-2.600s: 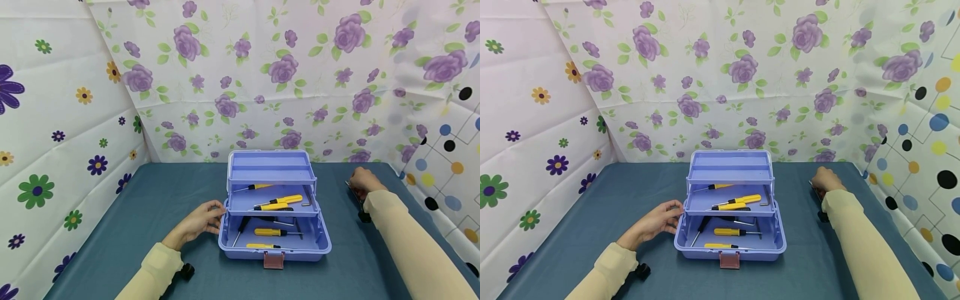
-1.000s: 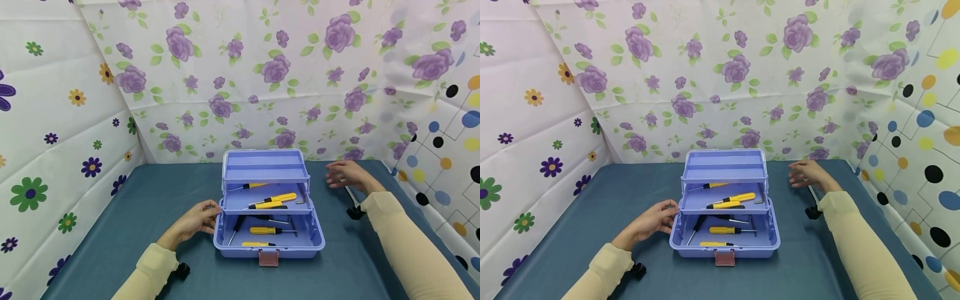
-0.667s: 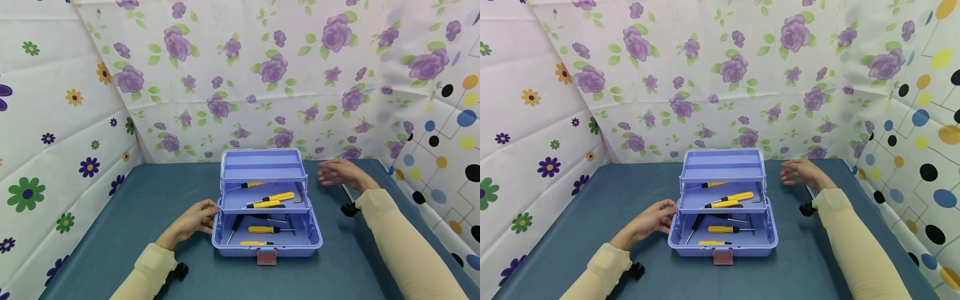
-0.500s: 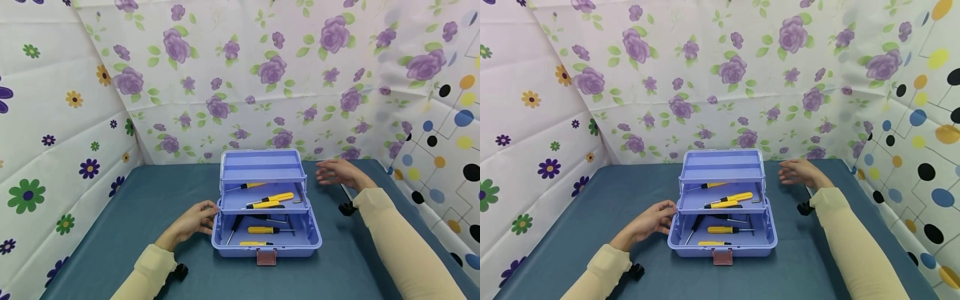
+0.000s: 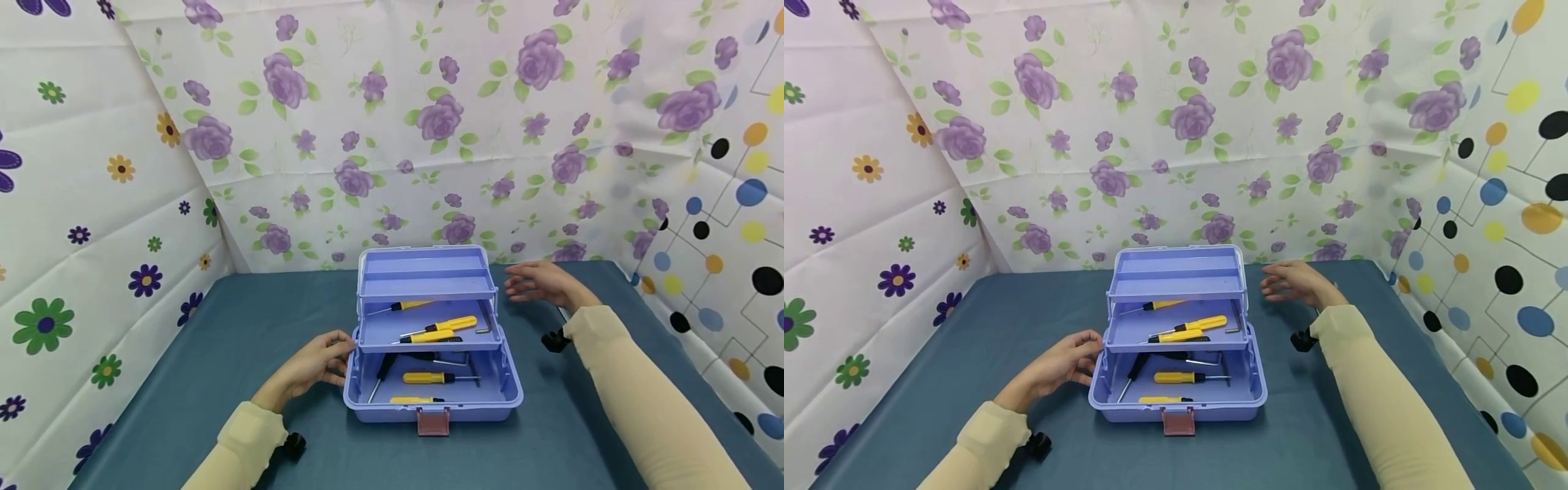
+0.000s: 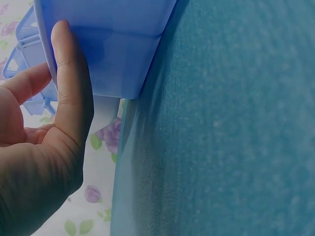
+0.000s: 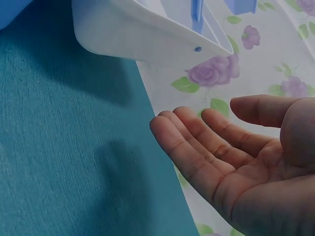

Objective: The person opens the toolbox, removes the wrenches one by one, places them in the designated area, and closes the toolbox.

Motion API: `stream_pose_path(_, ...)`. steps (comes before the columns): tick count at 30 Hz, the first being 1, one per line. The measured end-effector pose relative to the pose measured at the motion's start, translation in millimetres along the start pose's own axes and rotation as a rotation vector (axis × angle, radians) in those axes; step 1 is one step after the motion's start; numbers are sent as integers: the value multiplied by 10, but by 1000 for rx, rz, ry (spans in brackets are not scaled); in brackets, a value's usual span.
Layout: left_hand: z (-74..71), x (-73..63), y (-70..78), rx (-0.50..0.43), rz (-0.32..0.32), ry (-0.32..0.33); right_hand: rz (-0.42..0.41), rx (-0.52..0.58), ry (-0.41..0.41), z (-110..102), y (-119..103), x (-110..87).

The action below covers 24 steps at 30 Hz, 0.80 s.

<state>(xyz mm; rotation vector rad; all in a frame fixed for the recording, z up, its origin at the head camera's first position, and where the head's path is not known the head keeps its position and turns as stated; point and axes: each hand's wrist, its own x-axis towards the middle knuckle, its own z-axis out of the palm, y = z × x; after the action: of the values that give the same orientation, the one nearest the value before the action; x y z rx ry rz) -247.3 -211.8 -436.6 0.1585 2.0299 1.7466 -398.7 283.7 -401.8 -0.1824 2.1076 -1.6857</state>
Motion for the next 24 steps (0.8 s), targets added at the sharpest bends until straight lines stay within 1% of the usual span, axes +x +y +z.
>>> stream_pose_path(6, 2, 20, 12, 1, -16, 17, 3, 12, 2, 31, -15, 19)
stream_pose_path(13, -8, 19, 49, 32, 3, 36, 2, -9, -3, 54, -11, 33)
stream_pose_path(19, -54, 52, 105, 55, 21, 68, -1, -17, 1, 80, -36, 13)
stream_pose_path(24, -104, 101, 160, 77, 21, 119, 0, -18, -3, 105, -59, 4)
